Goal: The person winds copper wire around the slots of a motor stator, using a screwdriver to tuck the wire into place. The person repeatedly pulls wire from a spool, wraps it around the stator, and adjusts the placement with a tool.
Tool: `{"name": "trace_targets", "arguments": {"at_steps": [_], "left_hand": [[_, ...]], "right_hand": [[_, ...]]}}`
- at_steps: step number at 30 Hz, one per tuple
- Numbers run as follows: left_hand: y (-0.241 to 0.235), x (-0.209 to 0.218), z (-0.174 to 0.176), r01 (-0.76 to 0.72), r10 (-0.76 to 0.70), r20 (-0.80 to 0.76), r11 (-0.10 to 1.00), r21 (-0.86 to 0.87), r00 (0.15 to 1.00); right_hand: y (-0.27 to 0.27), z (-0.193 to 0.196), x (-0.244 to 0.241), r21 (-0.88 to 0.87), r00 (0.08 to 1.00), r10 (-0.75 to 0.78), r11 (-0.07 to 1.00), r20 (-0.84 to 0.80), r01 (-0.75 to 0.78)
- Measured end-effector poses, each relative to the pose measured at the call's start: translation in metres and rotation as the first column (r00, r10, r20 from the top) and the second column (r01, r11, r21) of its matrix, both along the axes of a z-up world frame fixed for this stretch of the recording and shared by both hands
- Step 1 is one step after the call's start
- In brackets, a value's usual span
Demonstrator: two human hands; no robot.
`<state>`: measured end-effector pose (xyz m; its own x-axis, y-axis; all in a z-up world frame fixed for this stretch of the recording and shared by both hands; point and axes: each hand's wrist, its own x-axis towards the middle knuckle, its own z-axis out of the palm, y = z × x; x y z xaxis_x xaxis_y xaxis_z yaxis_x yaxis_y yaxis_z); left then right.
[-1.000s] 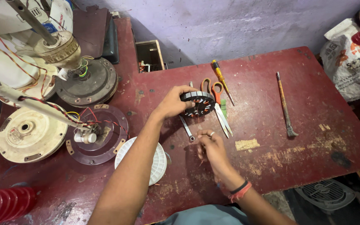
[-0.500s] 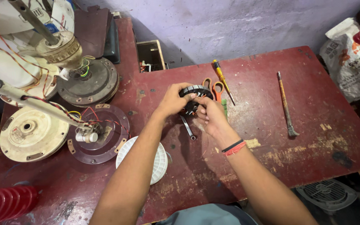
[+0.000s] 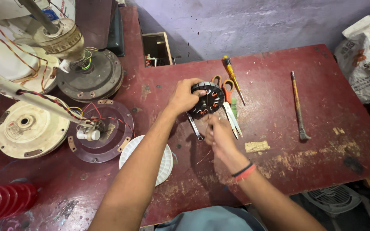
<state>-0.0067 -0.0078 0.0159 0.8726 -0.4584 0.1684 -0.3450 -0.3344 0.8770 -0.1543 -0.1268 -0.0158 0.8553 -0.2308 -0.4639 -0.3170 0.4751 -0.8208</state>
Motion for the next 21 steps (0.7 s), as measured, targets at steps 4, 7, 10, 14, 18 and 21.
{"name": "trace_targets", "arguments": {"at_steps": [4,7,10,14,18,21], "left_hand": [[0.0,0.003,-0.003,-0.034,0.034,-0.024,0.999,0.007,0.999],[0.001,0.006,-0.007,-0.042,0.042,-0.019,0.999,-0.019,0.999],[0.0,0.007,-0.011,-0.058,0.057,-0.056,0.998,-0.019,0.997],[0.001,0.011,-0.016,-0.081,0.08,-0.046,0.997,-0.017,0.996],[0.004,0.017,-0.02,-0.054,0.053,-0.035,0.998,-0.038,0.998],[0.004,0.016,-0.024,-0.072,0.072,-0.056,0.997,-0.001,0.996]], "right_hand": [[0.017,-0.01,-0.044,-0.005,0.998,0.033,0.999,-0.048,-0.034],[0.028,-0.014,-0.074,-0.005,0.994,0.035,0.999,-0.108,-0.036],[0.04,-0.017,-0.096,0.01,0.99,0.042,0.999,-0.135,-0.041],[0.044,-0.02,-0.116,0.029,0.98,0.185,0.983,-0.079,-0.183],[0.045,-0.025,-0.129,0.066,0.922,0.361,0.932,-0.138,-0.355],[0.046,-0.027,-0.139,0.103,0.807,0.556,0.831,-0.201,-0.547]]}}
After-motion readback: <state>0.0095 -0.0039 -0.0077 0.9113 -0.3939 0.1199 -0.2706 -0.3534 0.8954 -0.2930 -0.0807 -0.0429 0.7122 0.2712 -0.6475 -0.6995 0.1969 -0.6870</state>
